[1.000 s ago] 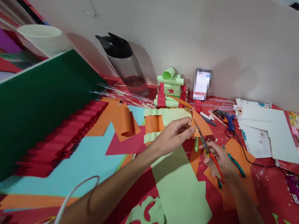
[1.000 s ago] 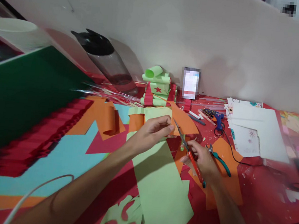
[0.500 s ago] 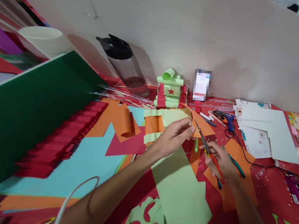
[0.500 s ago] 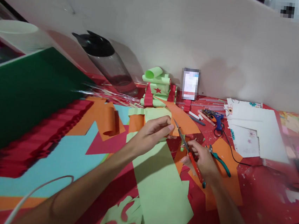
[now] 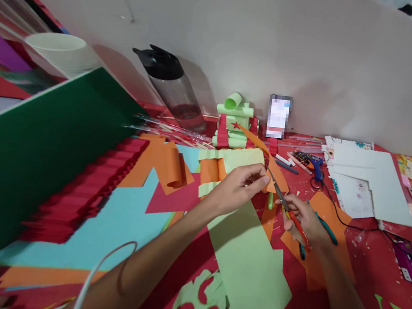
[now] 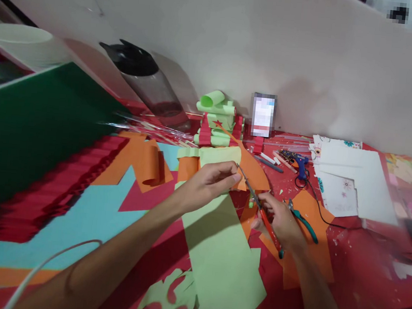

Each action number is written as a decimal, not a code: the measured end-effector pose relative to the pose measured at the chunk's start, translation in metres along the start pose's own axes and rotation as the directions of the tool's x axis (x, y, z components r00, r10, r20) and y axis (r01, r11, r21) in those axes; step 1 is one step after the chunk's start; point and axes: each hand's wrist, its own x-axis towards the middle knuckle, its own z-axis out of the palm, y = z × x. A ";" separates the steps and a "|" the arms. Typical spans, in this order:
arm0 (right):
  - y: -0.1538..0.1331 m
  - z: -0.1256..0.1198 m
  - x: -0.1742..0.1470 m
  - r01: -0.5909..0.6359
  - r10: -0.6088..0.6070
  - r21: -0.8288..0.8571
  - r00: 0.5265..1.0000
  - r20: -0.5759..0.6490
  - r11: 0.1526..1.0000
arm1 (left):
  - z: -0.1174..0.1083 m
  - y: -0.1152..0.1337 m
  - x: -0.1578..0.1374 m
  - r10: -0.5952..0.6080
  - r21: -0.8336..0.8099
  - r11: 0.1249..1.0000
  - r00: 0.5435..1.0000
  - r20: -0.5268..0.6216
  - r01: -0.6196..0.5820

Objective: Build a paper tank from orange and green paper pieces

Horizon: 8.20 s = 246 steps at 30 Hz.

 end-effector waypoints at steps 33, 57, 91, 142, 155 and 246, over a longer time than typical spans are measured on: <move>-0.015 -0.008 -0.005 -0.039 0.033 0.097 0.997 0.065 0.995 | 0.007 0.008 -0.008 0.014 -0.051 0.998 0.981 -0.192 -0.024; -0.019 -0.003 -0.010 -0.123 0.032 0.337 0.964 0.265 0.933 | 0.030 -0.002 -0.005 0.017 -0.197 0.977 0.953 -0.302 -0.080; 0.012 -0.065 -0.042 0.061 -0.196 0.508 0.956 0.216 0.859 | 0.011 0.005 -0.008 -0.019 -0.374 0.928 0.999 -0.051 -0.002; -0.014 -0.046 -0.011 -0.099 0.058 -0.216 0.981 -0.185 0.971 | 0.013 -0.014 0.004 -0.029 0.000 1.000 0.999 0.026 0.029; -0.030 -0.054 -0.035 0.002 0.008 0.086 0.993 -0.118 0.996 | 0.017 -0.017 0.005 -0.052 -0.062 0.997 0.997 -0.051 0.049; -0.019 0.005 -0.009 -0.210 0.210 -0.016 0.977 -0.030 0.978 | 0.026 -0.020 0.005 0.035 -0.251 0.964 0.977 -0.210 -0.088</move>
